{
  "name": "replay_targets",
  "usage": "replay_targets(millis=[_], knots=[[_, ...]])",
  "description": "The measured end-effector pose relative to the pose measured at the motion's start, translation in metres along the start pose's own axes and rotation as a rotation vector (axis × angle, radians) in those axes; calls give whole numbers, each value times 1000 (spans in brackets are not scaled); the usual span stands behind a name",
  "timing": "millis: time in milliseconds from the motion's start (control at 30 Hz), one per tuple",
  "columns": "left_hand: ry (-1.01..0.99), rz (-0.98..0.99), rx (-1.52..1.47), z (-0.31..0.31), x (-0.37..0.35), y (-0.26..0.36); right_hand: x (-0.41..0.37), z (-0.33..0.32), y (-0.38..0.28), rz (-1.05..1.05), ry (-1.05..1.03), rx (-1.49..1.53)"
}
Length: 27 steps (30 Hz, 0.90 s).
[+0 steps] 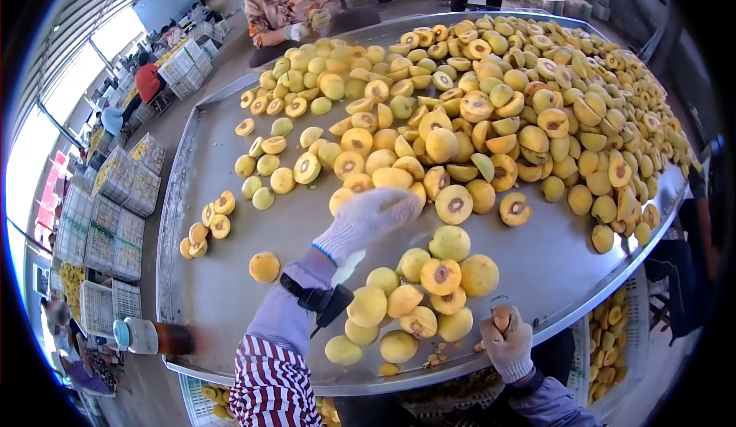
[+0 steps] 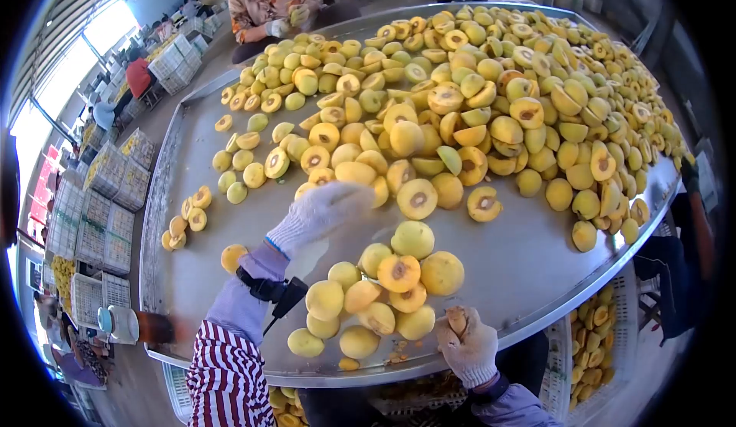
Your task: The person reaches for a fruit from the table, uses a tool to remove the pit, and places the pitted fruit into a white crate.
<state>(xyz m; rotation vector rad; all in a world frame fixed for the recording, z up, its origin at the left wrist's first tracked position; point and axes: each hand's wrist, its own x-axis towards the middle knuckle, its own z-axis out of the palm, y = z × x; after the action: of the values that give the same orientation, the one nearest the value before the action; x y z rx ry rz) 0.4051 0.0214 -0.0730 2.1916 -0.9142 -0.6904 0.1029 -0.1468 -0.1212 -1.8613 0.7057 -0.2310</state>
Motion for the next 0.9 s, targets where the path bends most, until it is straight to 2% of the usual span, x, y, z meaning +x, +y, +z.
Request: replay_targets(millis=[33,67,167,267,300,400,433,467,500,567,600,667,767,867,900], knots=[[156,69,168,2,25,3,2,5,19,-98,48,-94],[320,142,332,4,51,5,0,2,29,-107,43,-106],[531,121,424,8,127,-3,0,3,30,-104,19,-135],[289,-198,217,1,167,14,1,-2,24,-106,-26,-210],[308,-194,250,4,172,17,-1,-4,19,-142,-15,-234],[118,-16,-49,14,164,-6,5,-7,4,-221,-4,-265],[64,-31,-125,21,148,-8,4,-7,3,-219,-12,-264],[66,13,-39,28,126,-10,4,-8,2,-225,-20,-265],[-12,171,-35,36,109,-5,5,-7,4,-241,-15,-295],[-45,156,118,65,77,1,4,-6,7,-241,-8,-267],[-90,224,109,77,68,-3,4,-6,9,-243,-3,-258],[-242,244,181,79,45,23,4,-5,12,-277,23,-238],[-653,139,13,54,35,46,4,-5,13,-277,48,-234],[-291,56,-269,34,54,52,1,-7,11,-232,-2,-245],[-126,109,-179,28,74,47,0,-9,10,-220,-28,-261]])
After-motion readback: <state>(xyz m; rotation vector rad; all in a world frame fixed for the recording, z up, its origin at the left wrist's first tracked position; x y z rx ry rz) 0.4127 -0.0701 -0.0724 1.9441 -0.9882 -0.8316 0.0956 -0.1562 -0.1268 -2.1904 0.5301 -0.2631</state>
